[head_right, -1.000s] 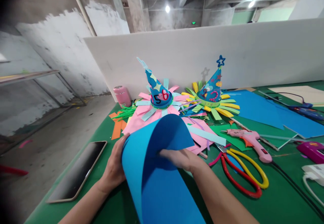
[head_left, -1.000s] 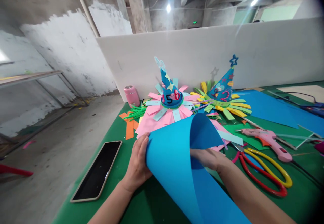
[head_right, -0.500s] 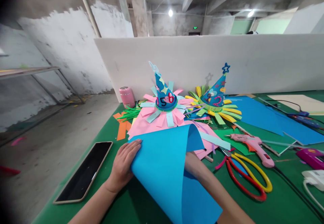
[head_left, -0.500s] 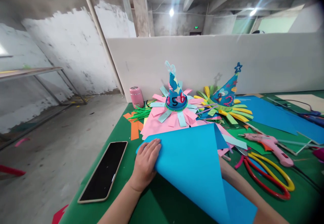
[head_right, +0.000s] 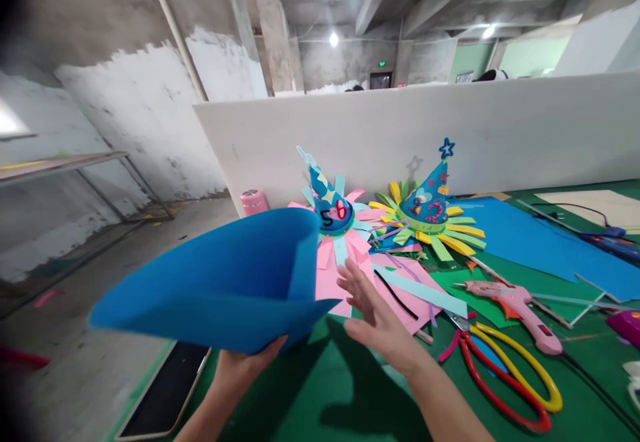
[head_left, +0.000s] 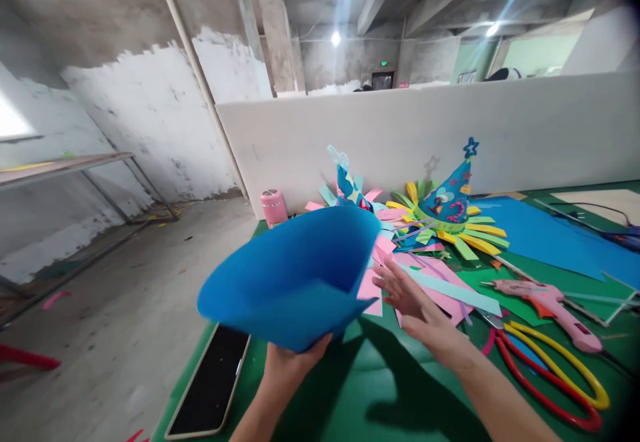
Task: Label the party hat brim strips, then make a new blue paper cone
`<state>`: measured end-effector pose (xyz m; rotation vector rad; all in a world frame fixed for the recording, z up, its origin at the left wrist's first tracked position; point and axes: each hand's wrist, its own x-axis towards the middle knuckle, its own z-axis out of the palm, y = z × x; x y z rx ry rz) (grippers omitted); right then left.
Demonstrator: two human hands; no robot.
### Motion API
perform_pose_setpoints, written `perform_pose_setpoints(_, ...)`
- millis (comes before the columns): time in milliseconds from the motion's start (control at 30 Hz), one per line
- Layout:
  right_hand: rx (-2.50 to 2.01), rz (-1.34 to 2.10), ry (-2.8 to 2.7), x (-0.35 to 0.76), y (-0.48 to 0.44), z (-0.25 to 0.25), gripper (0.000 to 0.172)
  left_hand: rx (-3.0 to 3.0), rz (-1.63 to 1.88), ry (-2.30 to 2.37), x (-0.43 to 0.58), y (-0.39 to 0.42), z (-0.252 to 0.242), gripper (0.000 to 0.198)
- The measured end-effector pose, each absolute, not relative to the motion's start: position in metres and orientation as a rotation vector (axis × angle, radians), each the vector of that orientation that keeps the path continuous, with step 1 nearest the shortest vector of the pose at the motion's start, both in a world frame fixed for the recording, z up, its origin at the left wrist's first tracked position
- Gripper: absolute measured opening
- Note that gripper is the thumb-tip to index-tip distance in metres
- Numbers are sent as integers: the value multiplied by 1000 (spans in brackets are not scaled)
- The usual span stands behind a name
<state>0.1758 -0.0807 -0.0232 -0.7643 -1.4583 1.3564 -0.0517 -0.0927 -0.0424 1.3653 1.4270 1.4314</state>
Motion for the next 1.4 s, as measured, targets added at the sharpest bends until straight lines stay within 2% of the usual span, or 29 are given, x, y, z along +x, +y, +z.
perform_pose_setpoints(167,-885,1317,-1491,151,-75,-21,77,854,1372,1196,-33,-94,-29,79)
perform_pose_setpoints(333,-931,1336,-1332,145,-72,-22,51,599,1246,1004,-23,-92,-32,88)
perform_pose_setpoints(533,-968,1458,-1209,152,-73,-31,36,552,1167,842,-16,-100,-42,91)
perform_pose_setpoints(667,-986,1527,-1171,153,-77,-32,24,514,1213,911,-13,-103,-41,91)
perform_pose_setpoints(933,-1116,1661,-898,138,-91,-36,33,548,1381,1161,-15,-97,-43,87)
perform_pose_setpoints(1067,-1018,1725,-840,136,-91,-43,37,602,1359,1148,-14,-100,-42,86)
perform_pose_setpoints(1267,-920,1562,-1025,152,-85,-50,34,677,1440,927,-29,-102,-40,85)
perform_pose_setpoints(1400,-1003,1447,-1202,175,-84,-46,35,627,1594,834,-77,-105,-20,76)
